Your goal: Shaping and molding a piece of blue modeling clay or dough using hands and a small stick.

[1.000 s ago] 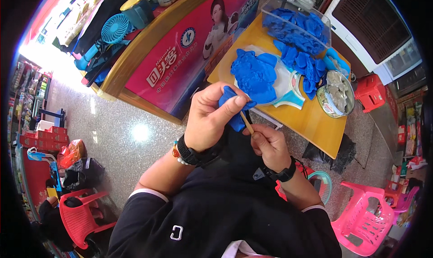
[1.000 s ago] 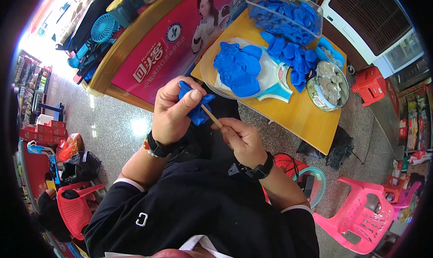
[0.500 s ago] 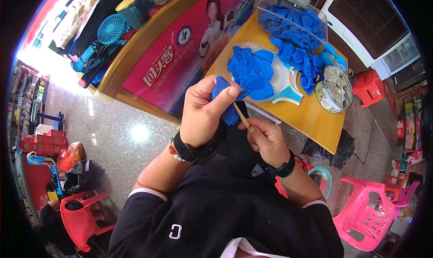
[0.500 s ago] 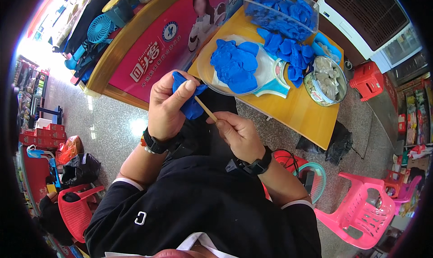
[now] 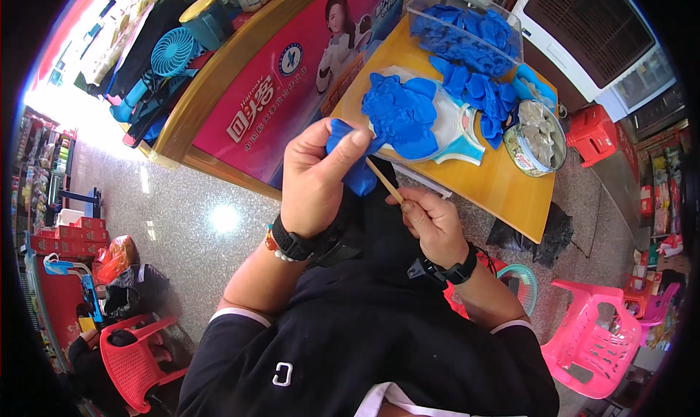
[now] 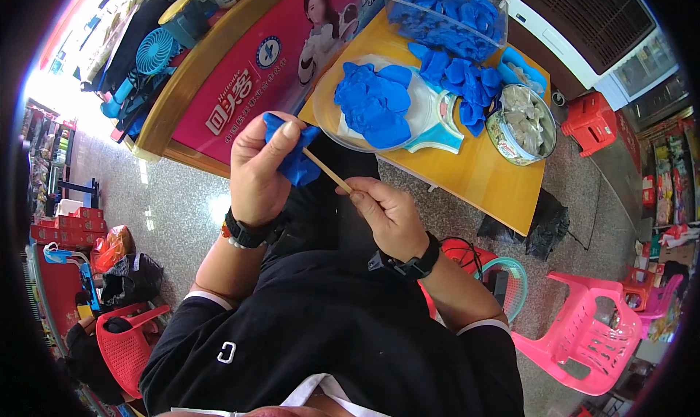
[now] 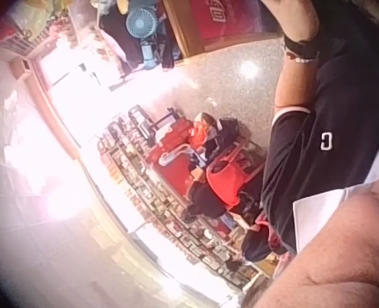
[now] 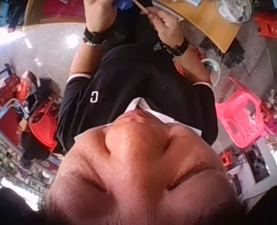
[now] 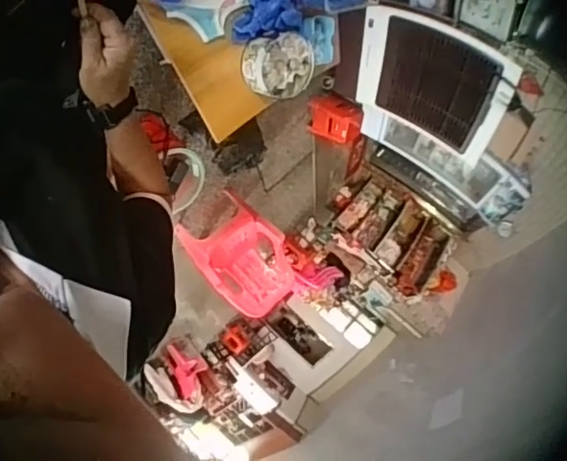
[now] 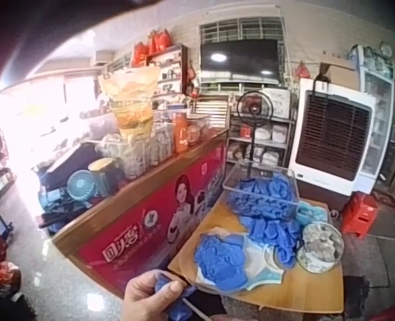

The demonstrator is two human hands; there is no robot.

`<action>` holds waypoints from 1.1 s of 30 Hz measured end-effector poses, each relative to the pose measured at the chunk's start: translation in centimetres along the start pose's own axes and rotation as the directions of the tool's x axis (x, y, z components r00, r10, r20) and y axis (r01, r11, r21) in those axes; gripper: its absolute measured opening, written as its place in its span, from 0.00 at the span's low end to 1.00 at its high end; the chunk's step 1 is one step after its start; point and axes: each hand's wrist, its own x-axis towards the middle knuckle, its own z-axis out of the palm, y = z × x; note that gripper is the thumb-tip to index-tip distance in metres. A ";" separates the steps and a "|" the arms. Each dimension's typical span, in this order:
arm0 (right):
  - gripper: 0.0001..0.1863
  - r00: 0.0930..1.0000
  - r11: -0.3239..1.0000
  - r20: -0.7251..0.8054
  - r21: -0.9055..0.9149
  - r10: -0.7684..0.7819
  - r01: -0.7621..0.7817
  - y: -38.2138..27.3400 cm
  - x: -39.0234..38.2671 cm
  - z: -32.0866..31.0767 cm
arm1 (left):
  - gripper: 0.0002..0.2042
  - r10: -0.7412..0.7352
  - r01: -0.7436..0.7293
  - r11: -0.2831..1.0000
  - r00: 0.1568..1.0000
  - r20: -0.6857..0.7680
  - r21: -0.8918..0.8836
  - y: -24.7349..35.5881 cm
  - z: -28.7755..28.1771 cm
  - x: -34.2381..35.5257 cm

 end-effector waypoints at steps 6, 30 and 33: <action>0.11 0.997 0.991 0.042 0.119 0.059 -0.063 -0.1 0.1 0.5 | 0.06 -0.022 0.017 0.998 0.997 0.070 0.068 -0.3 0.0 -0.4; 0.13 0.978 0.923 0.141 0.334 0.153 -0.193 0.2 0.1 0.4 | 0.13 0.060 -0.071 0.988 0.995 -0.086 -0.138 -1.5 -0.9 -0.5; 0.12 0.976 0.909 0.144 0.361 0.164 -0.206 0.2 -0.2 0.4 | 0.13 0.072 -0.086 0.989 0.991 -0.114 -0.122 -1.8 -1.0 -0.5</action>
